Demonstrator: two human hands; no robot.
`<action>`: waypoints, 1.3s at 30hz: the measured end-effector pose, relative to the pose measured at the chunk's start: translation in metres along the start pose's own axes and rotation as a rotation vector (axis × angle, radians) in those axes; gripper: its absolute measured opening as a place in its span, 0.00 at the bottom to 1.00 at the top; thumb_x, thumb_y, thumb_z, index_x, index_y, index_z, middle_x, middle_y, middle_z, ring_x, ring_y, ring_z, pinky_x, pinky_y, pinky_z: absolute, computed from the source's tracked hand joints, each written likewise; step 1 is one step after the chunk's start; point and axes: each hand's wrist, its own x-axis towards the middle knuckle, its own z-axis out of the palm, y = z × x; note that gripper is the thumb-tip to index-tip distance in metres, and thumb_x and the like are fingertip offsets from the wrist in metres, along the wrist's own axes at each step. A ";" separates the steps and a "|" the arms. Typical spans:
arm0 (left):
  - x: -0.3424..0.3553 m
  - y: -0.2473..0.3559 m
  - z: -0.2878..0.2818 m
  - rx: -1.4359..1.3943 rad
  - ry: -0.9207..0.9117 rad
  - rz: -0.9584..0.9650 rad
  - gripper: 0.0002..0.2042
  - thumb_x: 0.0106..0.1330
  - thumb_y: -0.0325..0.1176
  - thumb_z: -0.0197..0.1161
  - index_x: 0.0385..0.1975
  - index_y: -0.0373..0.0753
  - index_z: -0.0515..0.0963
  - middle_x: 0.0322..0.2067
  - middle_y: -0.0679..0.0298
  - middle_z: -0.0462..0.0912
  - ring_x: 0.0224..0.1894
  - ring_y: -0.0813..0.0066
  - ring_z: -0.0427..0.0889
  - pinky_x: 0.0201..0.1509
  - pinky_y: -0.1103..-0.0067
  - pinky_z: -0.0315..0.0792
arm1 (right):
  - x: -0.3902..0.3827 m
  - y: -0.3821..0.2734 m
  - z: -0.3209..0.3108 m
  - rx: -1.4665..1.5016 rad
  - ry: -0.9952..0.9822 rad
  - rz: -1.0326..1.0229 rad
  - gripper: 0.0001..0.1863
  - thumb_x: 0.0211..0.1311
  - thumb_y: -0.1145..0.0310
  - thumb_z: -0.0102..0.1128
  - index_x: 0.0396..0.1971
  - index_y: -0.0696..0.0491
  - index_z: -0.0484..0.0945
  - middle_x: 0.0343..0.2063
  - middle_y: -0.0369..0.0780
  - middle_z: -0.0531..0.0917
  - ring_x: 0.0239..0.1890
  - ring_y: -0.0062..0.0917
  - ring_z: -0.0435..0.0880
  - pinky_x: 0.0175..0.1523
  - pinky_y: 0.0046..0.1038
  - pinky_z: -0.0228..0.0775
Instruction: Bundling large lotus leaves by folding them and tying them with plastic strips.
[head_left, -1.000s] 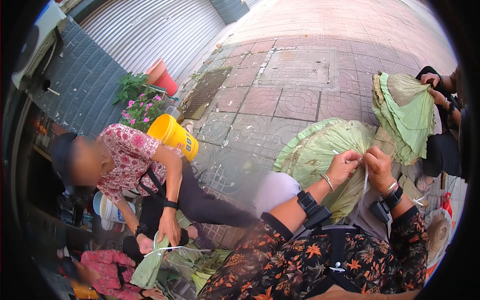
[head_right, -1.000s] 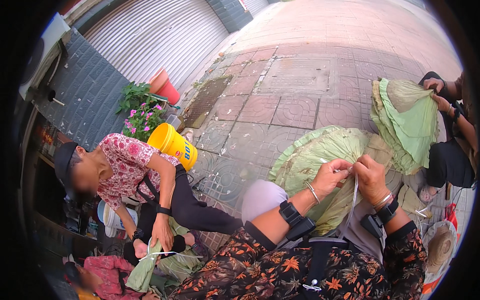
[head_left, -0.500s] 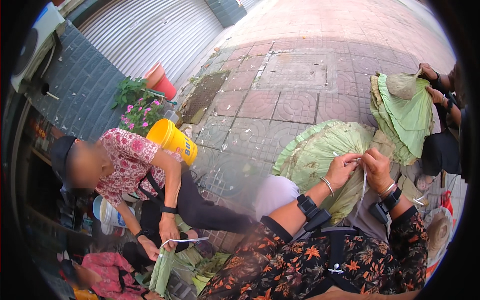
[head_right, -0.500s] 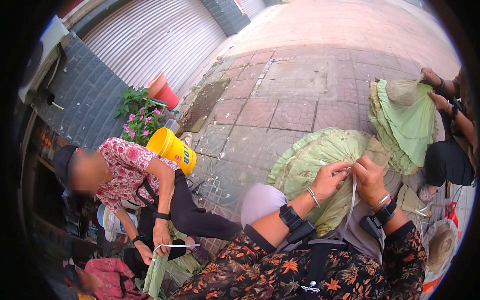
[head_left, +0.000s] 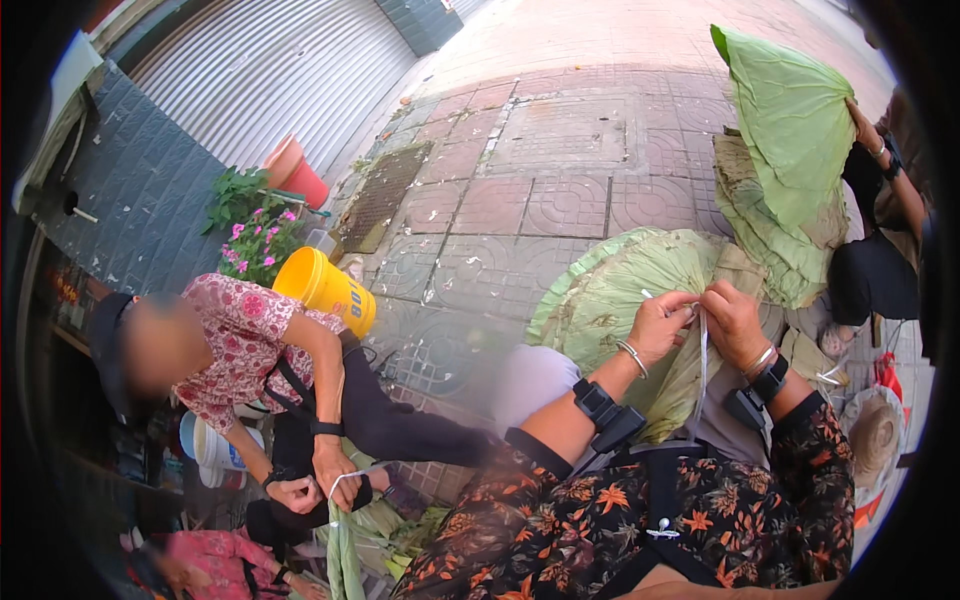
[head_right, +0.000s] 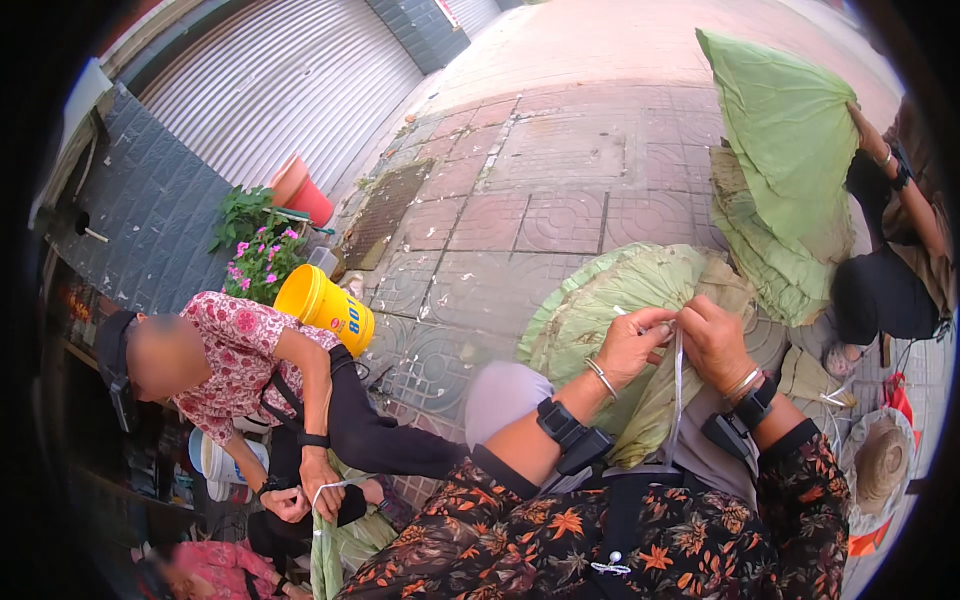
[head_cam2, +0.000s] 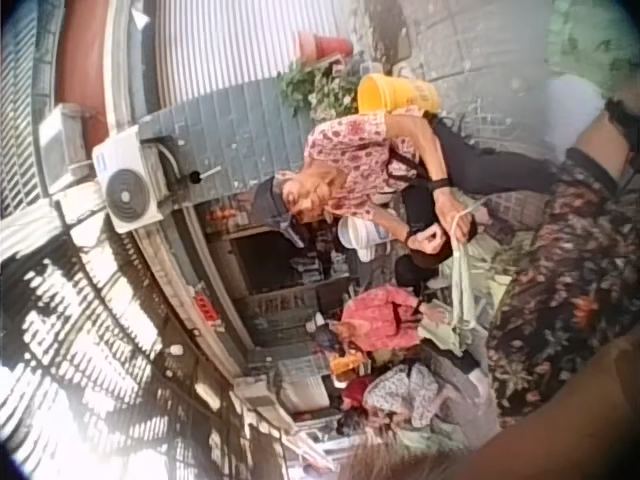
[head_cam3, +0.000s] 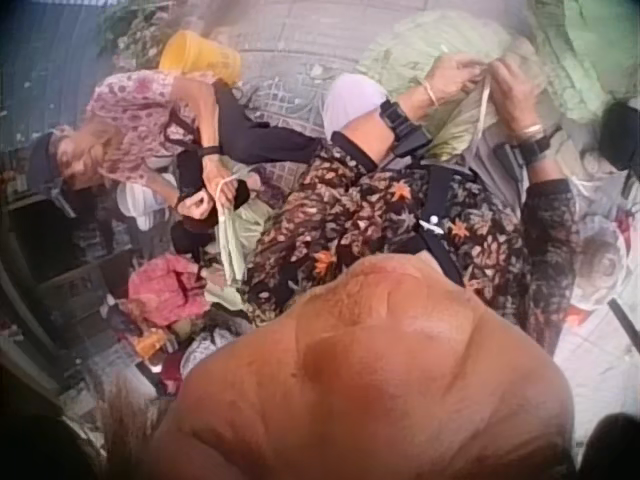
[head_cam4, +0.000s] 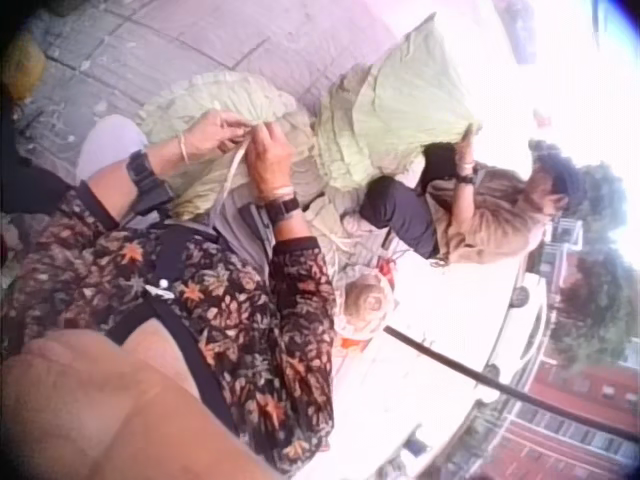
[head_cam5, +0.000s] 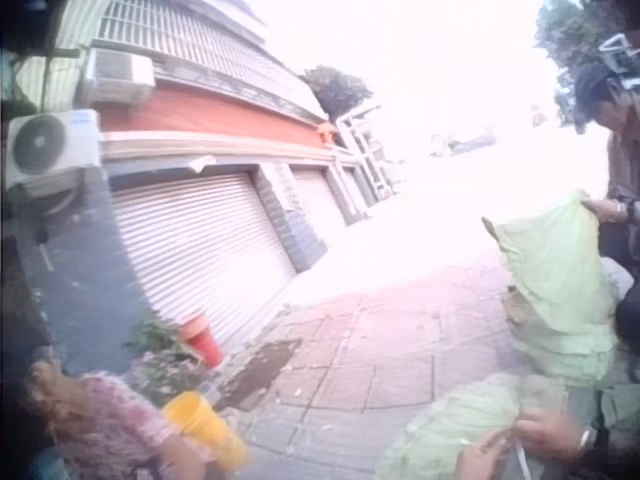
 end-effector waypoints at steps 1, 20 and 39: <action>0.002 -0.001 0.001 0.003 0.010 -0.015 0.13 0.67 0.30 0.54 0.50 0.40 0.76 0.36 0.69 0.80 0.36 0.82 0.80 0.30 0.85 0.77 | -0.003 0.004 0.002 -0.001 0.003 0.006 0.07 0.46 0.77 0.60 0.26 0.54 0.72 0.26 0.41 0.74 0.27 0.38 0.77 0.29 0.34 0.69; 0.005 0.015 -0.005 -0.111 -0.011 -0.094 0.13 0.64 0.32 0.61 0.46 0.35 0.77 0.30 0.67 0.79 0.33 0.77 0.79 0.31 0.79 0.80 | -0.012 0.027 0.008 0.295 0.036 0.265 0.08 0.50 0.70 0.66 0.25 0.53 0.74 0.23 0.39 0.74 0.25 0.31 0.75 0.30 0.28 0.67; 0.007 0.010 -0.005 -0.090 0.019 -0.066 0.10 0.66 0.36 0.57 0.37 0.35 0.78 0.30 0.65 0.79 0.34 0.77 0.79 0.32 0.80 0.78 | -0.009 0.023 0.005 0.446 -0.009 0.423 0.06 0.48 0.75 0.64 0.27 0.55 0.75 0.22 0.38 0.74 0.25 0.24 0.75 0.30 0.25 0.68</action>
